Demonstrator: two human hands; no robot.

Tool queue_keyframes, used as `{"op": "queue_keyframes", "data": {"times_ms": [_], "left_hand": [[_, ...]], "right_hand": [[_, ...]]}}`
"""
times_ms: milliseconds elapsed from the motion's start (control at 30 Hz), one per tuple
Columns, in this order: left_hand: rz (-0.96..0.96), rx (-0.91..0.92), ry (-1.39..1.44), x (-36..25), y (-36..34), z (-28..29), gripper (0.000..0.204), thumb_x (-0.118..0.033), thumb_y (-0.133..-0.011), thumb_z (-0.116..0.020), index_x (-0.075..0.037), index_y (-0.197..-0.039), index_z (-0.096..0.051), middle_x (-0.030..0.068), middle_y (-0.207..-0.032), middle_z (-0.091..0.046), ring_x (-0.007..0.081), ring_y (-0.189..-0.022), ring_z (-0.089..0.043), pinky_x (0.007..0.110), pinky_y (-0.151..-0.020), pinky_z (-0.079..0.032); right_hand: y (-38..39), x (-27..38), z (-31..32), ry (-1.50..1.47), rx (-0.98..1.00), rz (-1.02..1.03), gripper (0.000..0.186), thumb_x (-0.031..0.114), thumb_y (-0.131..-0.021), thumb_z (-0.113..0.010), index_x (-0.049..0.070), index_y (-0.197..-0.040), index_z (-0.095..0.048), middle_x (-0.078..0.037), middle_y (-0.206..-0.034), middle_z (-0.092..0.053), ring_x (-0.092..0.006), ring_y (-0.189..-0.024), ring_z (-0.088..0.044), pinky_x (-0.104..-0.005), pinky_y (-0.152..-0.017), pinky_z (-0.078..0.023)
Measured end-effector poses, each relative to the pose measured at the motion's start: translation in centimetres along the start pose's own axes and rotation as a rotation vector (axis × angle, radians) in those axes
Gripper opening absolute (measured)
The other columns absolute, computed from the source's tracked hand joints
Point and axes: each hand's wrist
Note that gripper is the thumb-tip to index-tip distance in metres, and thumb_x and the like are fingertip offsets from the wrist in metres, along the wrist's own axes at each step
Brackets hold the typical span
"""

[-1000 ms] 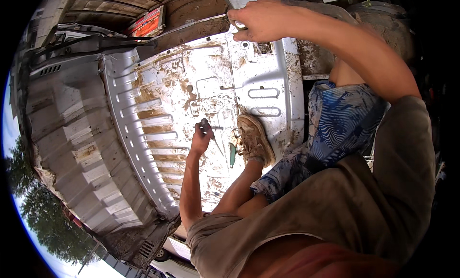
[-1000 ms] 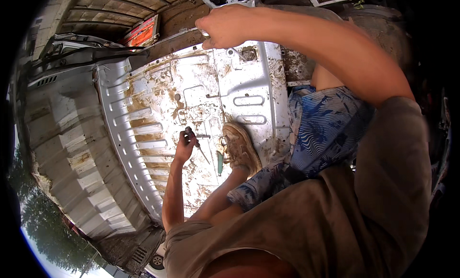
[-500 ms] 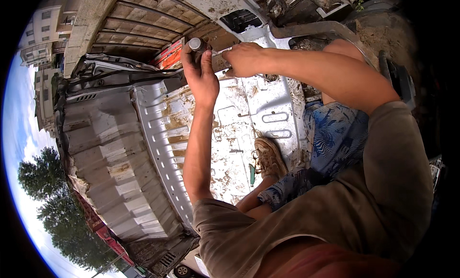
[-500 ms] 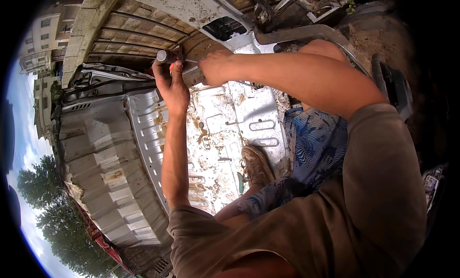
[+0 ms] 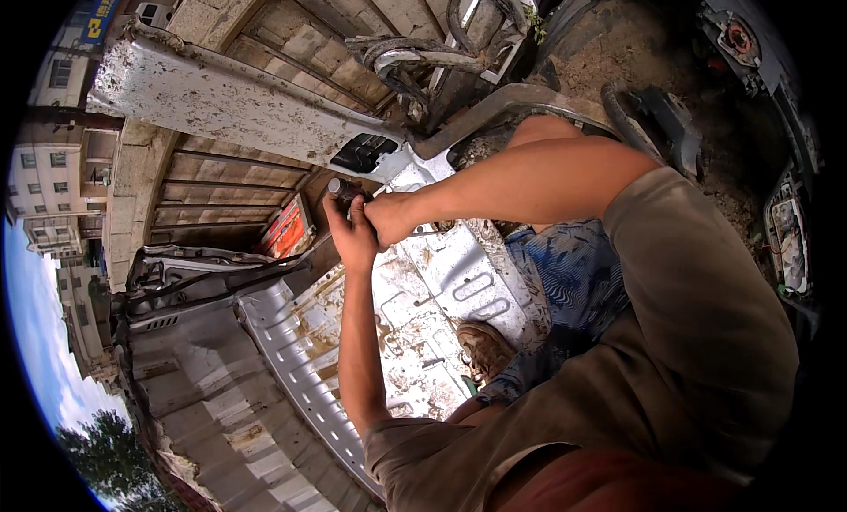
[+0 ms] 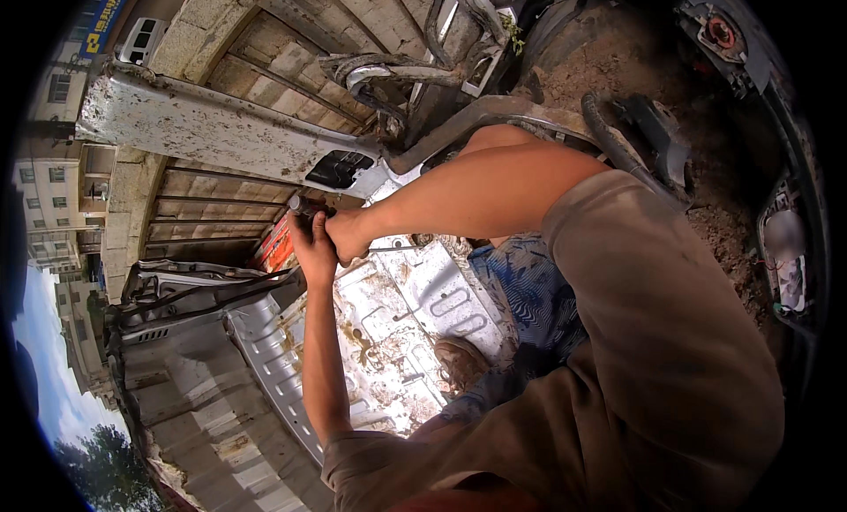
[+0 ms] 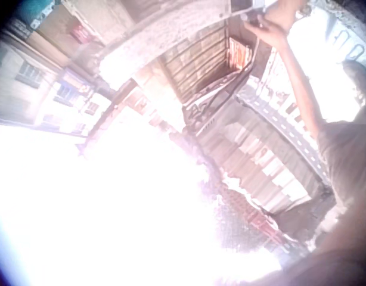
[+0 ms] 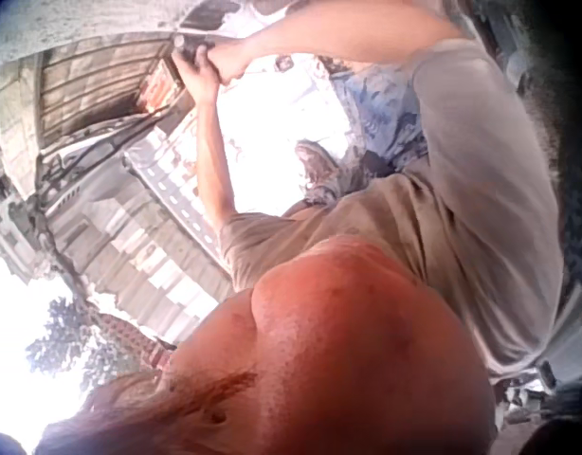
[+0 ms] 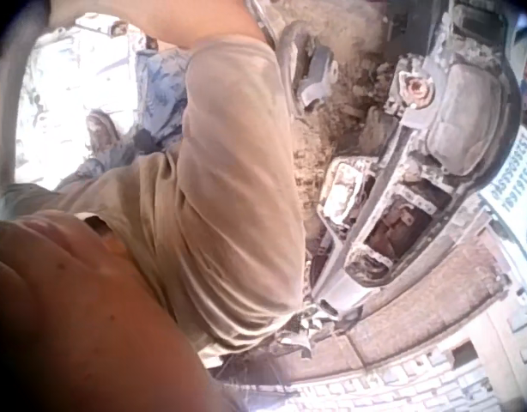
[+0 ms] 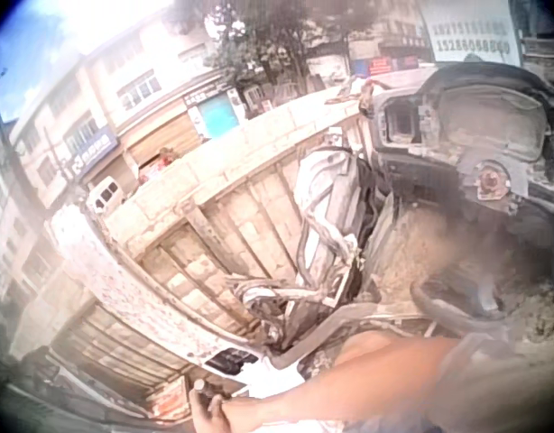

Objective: The person works on the underside of a vehicle, using a wrench to loosen and tighten bolts on the chassis. They move around the vehicle's undercarriage, adjusting their position to access different areas while manipulating tools and components.

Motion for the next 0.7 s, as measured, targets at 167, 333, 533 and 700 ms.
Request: {"op": "queue_keyframes", "data": {"times_ms": [167, 333, 533, 700], "left_hand": [[0.078, 0.084, -0.048, 3.6, 1.4, 2.9, 0.026, -0.006, -0.097, -0.059, 0.0, -0.12, -0.05, 0.0133, -0.108, -0.063, 0.0198, -0.096, -0.06, 0.032, -0.089, -0.047], [0.107, 0.154, -0.005, 3.3, 1.9, 2.8, 0.026, 0.0, -0.095, -0.059, 0.001, -0.12, -0.05, 0.0136, -0.107, -0.066, 0.02, -0.095, -0.063, 0.033, -0.088, -0.048], [0.182, 0.245, 0.057, 2.1, 1.9, 3.4, 0.035, 0.003, -0.093, -0.057, 0.001, -0.127, -0.05, 0.0112, -0.114, -0.066, 0.017, -0.104, -0.063, 0.032, -0.091, -0.049], [0.139, 0.226, 0.091, 2.1, 1.9, 3.4, 0.038, 0.001, -0.091, -0.062, 0.001, -0.128, -0.051, 0.0115, -0.109, -0.066, 0.0173, -0.096, -0.062, 0.032, -0.085, -0.05]], "right_hand": [[2.8, 3.6, 4.3, 0.405, -0.01, 0.003, 0.032, 0.028, -0.072, -0.078, 0.004, -0.093, -0.074, -0.017, -0.096, -0.073, -0.0329, -0.093, -0.07, -0.0438, -0.083, -0.055], [3.4, 3.3, 6.7, 0.385, -0.28, 0.042, 0.056, 0.031, -0.077, -0.075, 0.002, -0.123, -0.061, -0.02, -0.109, -0.066, -0.0357, -0.104, -0.066, -0.0463, -0.086, -0.054], [3.0, 3.3, 3.5, 0.315, -0.247, 0.226, 0.049, 0.025, -0.084, -0.072, 0.01, -0.129, -0.056, -0.02, -0.121, -0.058, -0.041, -0.105, -0.063, -0.0483, -0.089, -0.052], [1.9, 3.1, 4.3, 0.277, -0.251, 0.16, 0.045, 0.025, -0.086, -0.07, 0.005, -0.124, -0.057, -0.021, -0.116, -0.061, -0.0417, -0.106, -0.062, -0.0497, -0.091, -0.05]]}}
Point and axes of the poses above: each hand's wrist, its own y-axis away from the middle knuckle, its own z-axis out of the back of the hand, x = y × z
